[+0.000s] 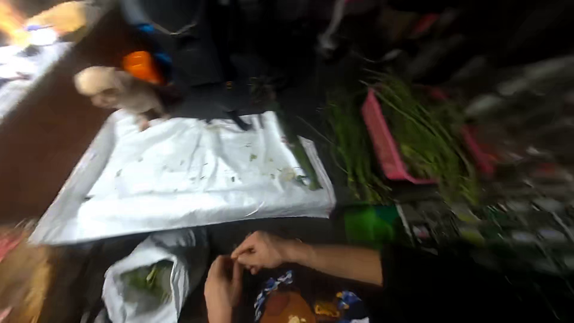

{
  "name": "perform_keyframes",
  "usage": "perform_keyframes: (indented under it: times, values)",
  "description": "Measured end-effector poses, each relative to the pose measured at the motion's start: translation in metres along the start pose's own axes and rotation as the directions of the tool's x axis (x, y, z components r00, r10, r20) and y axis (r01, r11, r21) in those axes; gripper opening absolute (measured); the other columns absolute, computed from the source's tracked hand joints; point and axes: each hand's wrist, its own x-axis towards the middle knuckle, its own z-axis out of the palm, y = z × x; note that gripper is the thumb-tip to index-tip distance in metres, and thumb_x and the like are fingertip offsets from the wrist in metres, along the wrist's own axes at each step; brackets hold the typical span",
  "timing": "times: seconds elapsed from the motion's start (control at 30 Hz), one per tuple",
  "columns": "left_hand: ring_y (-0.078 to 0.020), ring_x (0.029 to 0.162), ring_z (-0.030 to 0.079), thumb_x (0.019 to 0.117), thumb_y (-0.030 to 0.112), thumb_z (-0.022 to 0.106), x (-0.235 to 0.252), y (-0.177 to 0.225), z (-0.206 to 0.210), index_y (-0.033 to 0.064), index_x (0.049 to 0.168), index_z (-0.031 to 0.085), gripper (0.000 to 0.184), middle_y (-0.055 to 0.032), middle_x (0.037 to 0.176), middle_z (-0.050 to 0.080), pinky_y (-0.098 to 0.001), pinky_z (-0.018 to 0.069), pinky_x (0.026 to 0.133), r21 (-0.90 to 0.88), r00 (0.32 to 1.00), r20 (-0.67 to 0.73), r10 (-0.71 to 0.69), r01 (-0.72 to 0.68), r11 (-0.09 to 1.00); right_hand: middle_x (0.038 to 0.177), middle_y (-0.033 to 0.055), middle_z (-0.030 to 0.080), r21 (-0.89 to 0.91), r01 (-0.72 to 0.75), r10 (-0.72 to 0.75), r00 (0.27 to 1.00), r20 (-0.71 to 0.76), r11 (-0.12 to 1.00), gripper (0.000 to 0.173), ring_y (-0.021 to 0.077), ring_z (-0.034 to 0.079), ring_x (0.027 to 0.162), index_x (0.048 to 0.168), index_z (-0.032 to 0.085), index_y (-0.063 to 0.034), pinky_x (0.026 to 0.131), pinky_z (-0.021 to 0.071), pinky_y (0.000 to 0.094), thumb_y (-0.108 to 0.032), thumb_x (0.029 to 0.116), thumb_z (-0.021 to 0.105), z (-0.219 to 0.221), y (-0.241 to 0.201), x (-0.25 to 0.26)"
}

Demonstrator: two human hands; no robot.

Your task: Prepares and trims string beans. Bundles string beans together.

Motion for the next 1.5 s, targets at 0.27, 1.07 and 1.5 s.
perform_keyframes:
  times: [0.27, 1.07, 1.5]
  values:
    - [-0.0098, 0.075, 0.069, 0.0880, 0.012, 0.074, 0.051, -0.034, -0.025, -0.0060, 0.113, 0.055, 0.036, -0.0087, 0.090, 0.069, -0.0309, 0.0615, 0.070, -0.410, 0.947, 0.260, 0.190, -0.070, 0.909, 0.124, 0.0235, 0.067, 0.012, -0.060, 0.061, 0.975, -0.213, 0.998, 0.054, 0.0346, 0.069, 0.106, 0.143, 0.057, -0.0041, 0.094, 0.0551, 0.0527, -0.034, 0.0996, 0.069, -0.003, -0.010, 0.025]
    - [-0.0405, 0.104, 0.066, 0.0989, 0.013, 0.064, 0.262, 0.332, -0.030, 0.0067, 0.105, 0.073, 0.013, -0.0176, 0.100, 0.071, -0.0721, 0.0334, 0.110, 0.409, 0.449, 0.682, 0.577, -0.889, 0.209, 0.095, -0.0027, 0.077, 0.022, 0.220, -0.030, 0.233, -0.972, 0.975, 0.027, 0.0049, 0.070, 0.069, 0.122, 0.070, -0.0086, 0.061, 0.0595, 0.0205, -0.025, 0.1028, 0.061, -0.121, 0.066, -0.305]
    - [-0.0420, 0.101, 0.070, 0.0985, 0.050, 0.060, 0.220, 0.258, 0.204, 0.0084, 0.121, 0.068, 0.048, -0.0210, 0.108, 0.072, -0.0680, 0.0540, 0.084, 0.271, 0.702, 0.664, 0.258, -0.547, 0.792, 0.120, 0.0256, 0.069, 0.039, -0.567, 0.031, -0.023, -0.999, 0.823, 0.029, 0.0401, 0.070, 0.105, 0.124, 0.070, 0.0009, 0.090, 0.0584, 0.0539, -0.011, 0.1007, 0.058, -0.111, 0.186, -0.229]
